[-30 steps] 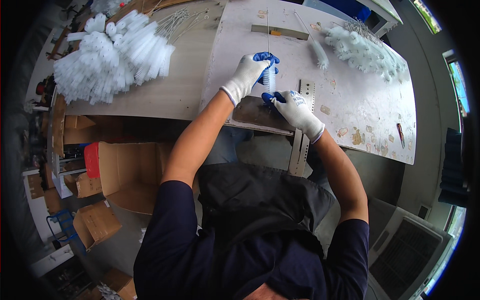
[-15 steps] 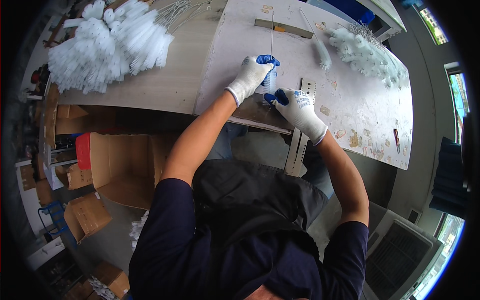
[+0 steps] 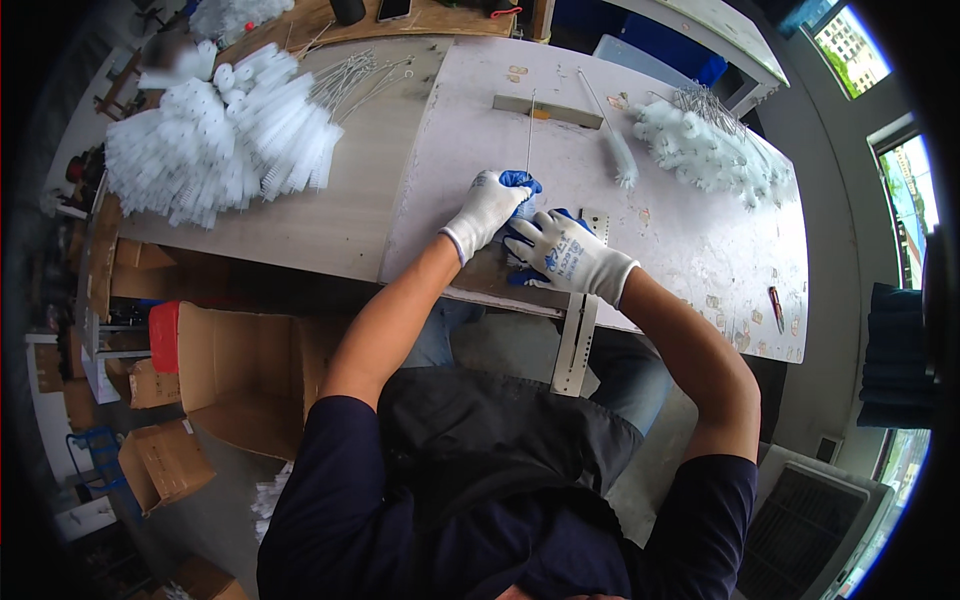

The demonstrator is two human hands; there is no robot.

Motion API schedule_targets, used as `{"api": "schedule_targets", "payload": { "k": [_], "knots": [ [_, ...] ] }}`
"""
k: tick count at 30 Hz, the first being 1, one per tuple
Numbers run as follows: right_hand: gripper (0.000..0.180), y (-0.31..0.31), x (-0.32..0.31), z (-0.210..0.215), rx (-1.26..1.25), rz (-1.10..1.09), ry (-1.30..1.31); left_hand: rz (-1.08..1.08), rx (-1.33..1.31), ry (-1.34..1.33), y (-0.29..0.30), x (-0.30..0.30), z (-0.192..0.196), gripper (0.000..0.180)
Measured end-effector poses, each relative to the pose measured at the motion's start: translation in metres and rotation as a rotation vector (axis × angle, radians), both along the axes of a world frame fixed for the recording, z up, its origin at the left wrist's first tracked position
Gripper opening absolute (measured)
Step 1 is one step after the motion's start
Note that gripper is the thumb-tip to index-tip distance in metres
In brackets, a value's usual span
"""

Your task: Assembling and quality-checking industrial white-bristled brushes at a workshop workbench.

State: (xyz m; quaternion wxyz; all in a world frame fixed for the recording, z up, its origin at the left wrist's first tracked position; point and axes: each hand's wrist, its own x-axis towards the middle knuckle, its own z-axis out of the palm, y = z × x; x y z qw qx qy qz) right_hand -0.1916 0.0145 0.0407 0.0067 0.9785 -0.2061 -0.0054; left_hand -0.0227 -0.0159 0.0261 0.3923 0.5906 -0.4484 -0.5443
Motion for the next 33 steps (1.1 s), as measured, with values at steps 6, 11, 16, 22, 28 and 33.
{"api": "schedule_targets", "payload": {
  "k": [6, 11, 16, 22, 28, 33],
  "knots": [
    [0.026, -0.005, 0.008, 0.002, -0.041, 0.089, 0.066, -0.063, 0.026, 0.158, -0.015, -0.005, -0.022, 0.021],
    [0.02, 0.001, 0.002, 0.004, 0.004, 0.048, 0.001, -0.13, -0.174, -0.435, -0.022, -0.018, -0.009, 0.032],
    [0.022, 0.002, 0.0, -0.003, -0.018, 0.072, -0.118, -0.354, -0.638, -0.859, -0.05, -0.067, 0.029, 0.045],
    [0.028, 0.005, 0.005, -0.016, -0.078, 0.084, -0.24, -0.757, -0.791, -1.191, -0.093, -0.131, 0.006, 0.049],
    [0.02, -0.002, 0.003, -0.028, -0.053, 0.081, -0.179, -0.791, -0.88, -1.323, -0.09, -0.138, 0.001, 0.03],
    [0.018, -0.002, 0.005, -0.035, -0.043, 0.107, -0.216, -0.34, -1.224, -1.047, -0.086, -0.133, 0.037, 0.022]
  ]
}}
